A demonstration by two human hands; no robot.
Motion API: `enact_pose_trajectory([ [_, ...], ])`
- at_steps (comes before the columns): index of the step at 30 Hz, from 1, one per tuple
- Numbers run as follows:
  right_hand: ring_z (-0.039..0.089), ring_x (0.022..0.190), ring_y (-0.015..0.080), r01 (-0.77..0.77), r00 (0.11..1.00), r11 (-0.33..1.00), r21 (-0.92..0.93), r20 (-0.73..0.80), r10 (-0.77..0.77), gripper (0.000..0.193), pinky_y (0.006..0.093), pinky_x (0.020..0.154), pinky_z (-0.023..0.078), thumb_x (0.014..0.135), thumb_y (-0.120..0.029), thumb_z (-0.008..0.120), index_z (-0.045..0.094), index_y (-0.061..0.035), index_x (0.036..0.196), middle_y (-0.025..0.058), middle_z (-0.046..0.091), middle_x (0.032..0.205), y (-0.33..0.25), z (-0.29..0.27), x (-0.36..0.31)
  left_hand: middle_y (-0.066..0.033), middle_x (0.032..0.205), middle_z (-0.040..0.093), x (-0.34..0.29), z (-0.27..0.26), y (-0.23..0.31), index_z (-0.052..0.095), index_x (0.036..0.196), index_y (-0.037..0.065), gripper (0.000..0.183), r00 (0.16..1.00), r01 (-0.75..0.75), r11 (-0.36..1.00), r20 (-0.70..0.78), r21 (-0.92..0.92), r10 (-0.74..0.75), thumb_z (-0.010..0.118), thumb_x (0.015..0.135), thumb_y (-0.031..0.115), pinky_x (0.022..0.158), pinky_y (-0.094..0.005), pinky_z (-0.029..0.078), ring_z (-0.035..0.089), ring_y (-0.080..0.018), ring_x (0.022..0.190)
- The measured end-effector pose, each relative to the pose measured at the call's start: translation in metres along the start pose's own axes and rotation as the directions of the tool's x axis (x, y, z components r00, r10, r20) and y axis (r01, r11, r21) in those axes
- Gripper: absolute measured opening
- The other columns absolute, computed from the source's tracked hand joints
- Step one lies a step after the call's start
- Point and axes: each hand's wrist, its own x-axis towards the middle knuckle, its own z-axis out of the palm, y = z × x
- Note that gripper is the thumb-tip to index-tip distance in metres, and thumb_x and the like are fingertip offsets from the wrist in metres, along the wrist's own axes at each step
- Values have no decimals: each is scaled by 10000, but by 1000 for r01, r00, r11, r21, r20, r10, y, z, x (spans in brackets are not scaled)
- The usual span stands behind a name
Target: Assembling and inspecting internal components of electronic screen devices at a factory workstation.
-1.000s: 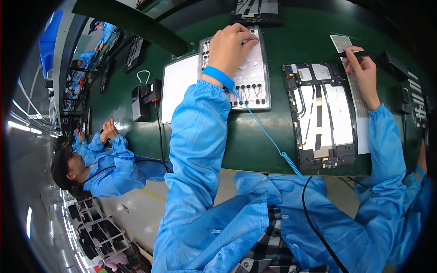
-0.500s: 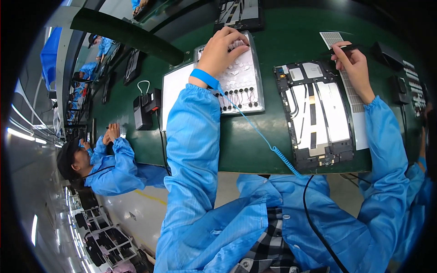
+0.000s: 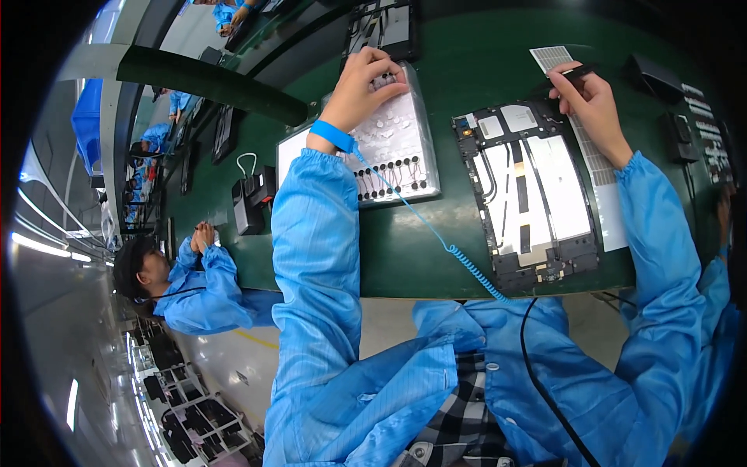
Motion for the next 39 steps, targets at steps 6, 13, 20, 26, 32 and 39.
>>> enact_pose_trajectory([
  [6,531,632,59,42,998,999,3,42,-42,211,194,560,403,986,-212,607,666,-55,1114,23,662,813,-12,-1,-6,-19,905,644,-13,-21,40,682,884,70,129,981,177,982,-75,-60,-181,762,814,143,733,-303,456,567,-157,854],
  [13,663,777,130,390,909,911,-133,215,-358,204,260,692,524,928,-51,621,644,-44,1131,79,721,972,-72,53,-33,3,876,700,-19,9,119,695,989,39,169,952,268,891,-39,-365,-303,756,845,100,643,-212,459,625,-50,780],
  [20,701,864,222,447,886,858,-253,258,-385,320,312,747,555,840,-50,722,623,-47,1145,87,700,1023,-76,98,-32,-38,878,709,-26,24,117,643,1088,4,252,909,327,684,18,-652,-417,741,872,89,666,-183,498,635,-58,755],
  [26,697,843,258,580,812,770,-266,259,-523,246,317,728,559,829,-3,714,656,-39,1065,106,695,1003,-73,94,-35,-41,859,710,-30,31,131,608,1153,-2,285,916,322,734,1,-598,-401,698,886,37,640,-176,471,610,-49,723],
  [32,723,863,179,437,899,885,-164,41,-436,229,278,758,582,830,-11,744,648,-26,1038,80,726,941,-66,92,-40,-82,1007,739,-35,28,122,610,1208,17,291,902,342,535,109,-773,-418,600,985,205,675,-208,478,632,-87,739],
  [39,725,856,175,474,880,859,-192,134,-456,224,276,758,579,822,-31,757,651,-28,1020,79,726,929,-66,85,-42,-64,936,730,-36,41,129,713,1052,9,196,912,335,556,115,-761,-393,694,925,157,709,-218,517,643,-94,768],
])
